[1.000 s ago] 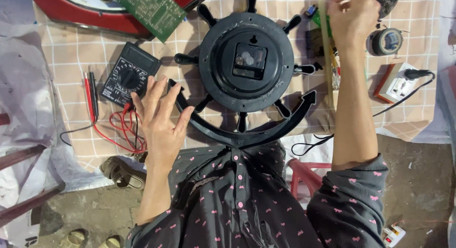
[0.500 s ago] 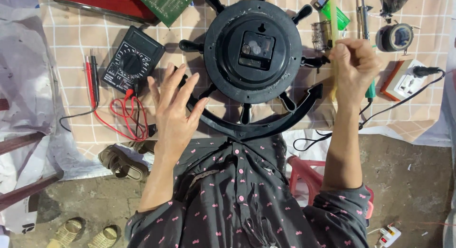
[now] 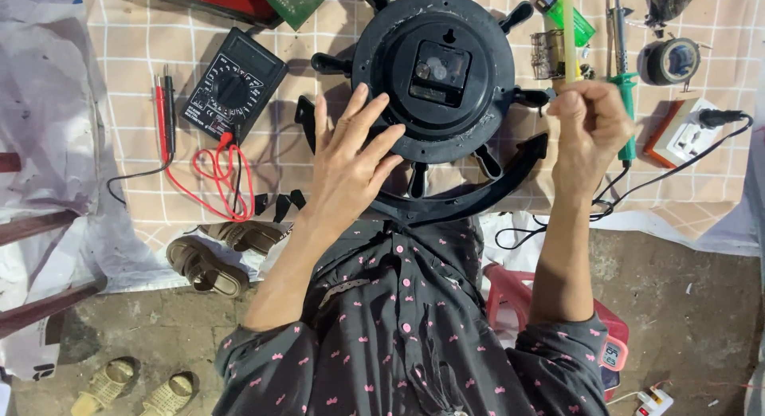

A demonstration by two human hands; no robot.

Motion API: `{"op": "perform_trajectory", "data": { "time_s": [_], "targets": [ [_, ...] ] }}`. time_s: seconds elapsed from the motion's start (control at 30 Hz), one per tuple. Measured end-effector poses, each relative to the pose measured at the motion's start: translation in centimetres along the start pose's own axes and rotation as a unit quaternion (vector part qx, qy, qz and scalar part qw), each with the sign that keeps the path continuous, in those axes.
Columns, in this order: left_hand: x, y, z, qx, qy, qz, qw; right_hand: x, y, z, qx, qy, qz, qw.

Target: Assembling a decorative clock by fitting the central mechanism housing into a ship-wheel-style frame.

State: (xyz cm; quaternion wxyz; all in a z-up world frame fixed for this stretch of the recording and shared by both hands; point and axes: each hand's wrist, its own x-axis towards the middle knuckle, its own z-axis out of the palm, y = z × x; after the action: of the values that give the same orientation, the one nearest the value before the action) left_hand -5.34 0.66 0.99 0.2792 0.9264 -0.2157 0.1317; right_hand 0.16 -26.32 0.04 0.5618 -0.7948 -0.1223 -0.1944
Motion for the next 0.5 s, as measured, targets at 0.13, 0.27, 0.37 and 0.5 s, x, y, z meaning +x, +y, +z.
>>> {"op": "perform_trajectory", "data": {
  "time_s": [0.13,0.27,0.37,0.5],
  "targets": [
    [-0.2,-0.5,1.1,-0.011,0.008,0.014,1.0,-0.9,-1.6,0.7,-0.007,-0.001,0.042,0.999],
    [-0.6,-1.1,2.7,-0.019,0.102,0.045,0.994,-1.6,-2.4,1.3,-0.011,0.007,0.061,0.998],
    [0.2,-0.9,2.5,-0.039,0.108,0.053,0.992,-1.9,-2.7,1.5,-0.024,0.006,0.061,0.998],
    [2.8,-0.2,-0.6,-0.037,0.021,0.071,0.997,-2.4,-2.7,1.6,-0.07,-0.006,0.04,0.997]
  ]
}}
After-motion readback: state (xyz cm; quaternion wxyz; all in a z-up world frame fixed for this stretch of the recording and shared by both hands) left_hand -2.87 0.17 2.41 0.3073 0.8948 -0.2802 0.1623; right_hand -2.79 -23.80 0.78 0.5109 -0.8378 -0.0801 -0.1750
